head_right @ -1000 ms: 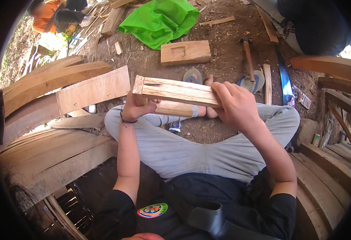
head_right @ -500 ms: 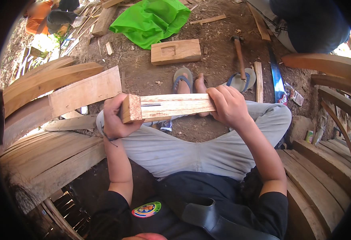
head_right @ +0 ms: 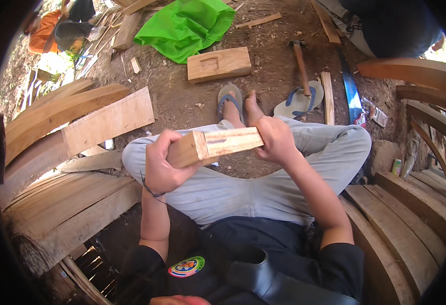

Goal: The person assembles a wooden joint by hammering wood pieces together and checking their alignment.

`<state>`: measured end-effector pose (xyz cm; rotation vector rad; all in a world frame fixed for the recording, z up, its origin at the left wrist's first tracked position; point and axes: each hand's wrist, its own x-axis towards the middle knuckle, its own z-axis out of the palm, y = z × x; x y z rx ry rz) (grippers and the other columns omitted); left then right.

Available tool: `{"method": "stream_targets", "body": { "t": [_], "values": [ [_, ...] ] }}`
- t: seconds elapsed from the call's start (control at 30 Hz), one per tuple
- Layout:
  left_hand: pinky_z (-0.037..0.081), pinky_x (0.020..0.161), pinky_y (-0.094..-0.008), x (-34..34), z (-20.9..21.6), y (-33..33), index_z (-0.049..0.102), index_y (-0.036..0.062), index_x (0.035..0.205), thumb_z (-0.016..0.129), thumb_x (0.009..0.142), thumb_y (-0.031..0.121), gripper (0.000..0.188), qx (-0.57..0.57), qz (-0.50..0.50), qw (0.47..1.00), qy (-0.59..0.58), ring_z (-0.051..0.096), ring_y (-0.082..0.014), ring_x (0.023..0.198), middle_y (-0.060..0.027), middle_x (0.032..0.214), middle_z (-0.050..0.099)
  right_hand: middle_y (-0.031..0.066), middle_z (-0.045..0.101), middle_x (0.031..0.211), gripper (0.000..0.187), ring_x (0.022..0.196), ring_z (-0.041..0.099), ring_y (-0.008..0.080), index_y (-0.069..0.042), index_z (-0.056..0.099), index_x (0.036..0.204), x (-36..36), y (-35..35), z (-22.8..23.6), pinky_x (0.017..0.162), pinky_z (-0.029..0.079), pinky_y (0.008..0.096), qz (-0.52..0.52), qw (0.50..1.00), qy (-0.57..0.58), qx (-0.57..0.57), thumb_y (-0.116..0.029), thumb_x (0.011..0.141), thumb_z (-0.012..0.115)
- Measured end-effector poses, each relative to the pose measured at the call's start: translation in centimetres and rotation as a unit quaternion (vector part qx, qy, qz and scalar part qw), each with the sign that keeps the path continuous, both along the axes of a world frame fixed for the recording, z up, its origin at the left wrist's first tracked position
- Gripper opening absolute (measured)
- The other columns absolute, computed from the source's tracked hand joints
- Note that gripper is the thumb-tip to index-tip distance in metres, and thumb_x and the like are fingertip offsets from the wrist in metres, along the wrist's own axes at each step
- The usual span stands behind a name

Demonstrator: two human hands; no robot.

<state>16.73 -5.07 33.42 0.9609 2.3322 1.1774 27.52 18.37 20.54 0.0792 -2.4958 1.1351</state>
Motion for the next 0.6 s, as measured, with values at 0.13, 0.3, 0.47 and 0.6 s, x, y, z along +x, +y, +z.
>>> {"method": "stream_targets", "body": {
  "t": [0.13, 0.3, 0.47, 0.6],
  "values": [
    [0.049, 0.072, -0.0247, -0.8, -4.5, -2.9, 0.058, 0.0005, 0.101, 0.071, 0.075, 0.004, 0.029, 0.002, 0.097, 0.984, -0.149, 0.062, -0.0081, 0.081, -0.0043, 0.088, 0.067, 0.0192, 0.06, 0.074, 0.026, 0.07, 0.061, 0.0414, -0.003, 0.054, 0.094, 1.7, -2.2, 1.0, 0.064, 0.048, 0.0474, 0.034, 0.98, -0.194, 0.005, -0.015, 0.075, 0.066],
    [0.048, 0.08, -0.0295, 1.3, -6.4, -2.4, 0.061, 0.0008, 0.112, 0.069, 0.078, 0.008, 0.036, 0.081, 0.103, 0.955, -0.267, 0.059, -0.01, 0.09, -0.0058, 0.091, 0.067, 0.02, 0.065, 0.078, 0.029, 0.075, 0.064, 0.0425, -0.007, 0.055, 0.1, 1.3, -1.1, 6.5, 0.069, 0.051, 0.0504, 0.145, 0.931, -0.33, -0.054, -0.02, 0.077, 0.066],
    [0.05, 0.07, -0.0316, 3.1, -5.2, -0.4, 0.063, 0.0033, 0.098, 0.075, 0.073, 0.01, 0.029, 0.069, 0.055, 0.983, -0.163, 0.062, -0.0126, 0.075, -0.0039, 0.082, 0.066, 0.017, 0.064, 0.093, 0.029, 0.087, 0.063, 0.0395, -0.006, 0.056, 0.101, 2.3, 0.5, 2.8, 0.073, 0.05, 0.0478, 0.109, 0.97, -0.216, -0.032, -0.008, 0.073, 0.065],
    [0.052, 0.066, -0.0369, 1.4, -2.2, -2.6, 0.064, 0.0079, 0.083, 0.077, 0.067, 0.008, 0.02, 0.0, -0.051, 0.995, 0.082, 0.066, -0.0219, 0.069, -0.0048, 0.082, 0.069, 0.0171, 0.064, 0.092, 0.023, 0.085, 0.062, 0.0399, -0.006, 0.057, 0.095, 4.5, -0.9, 2.4, 0.072, 0.05, 0.046, 0.1, 0.979, -0.177, 0.028, -0.006, 0.074, 0.064]
  ]
}}
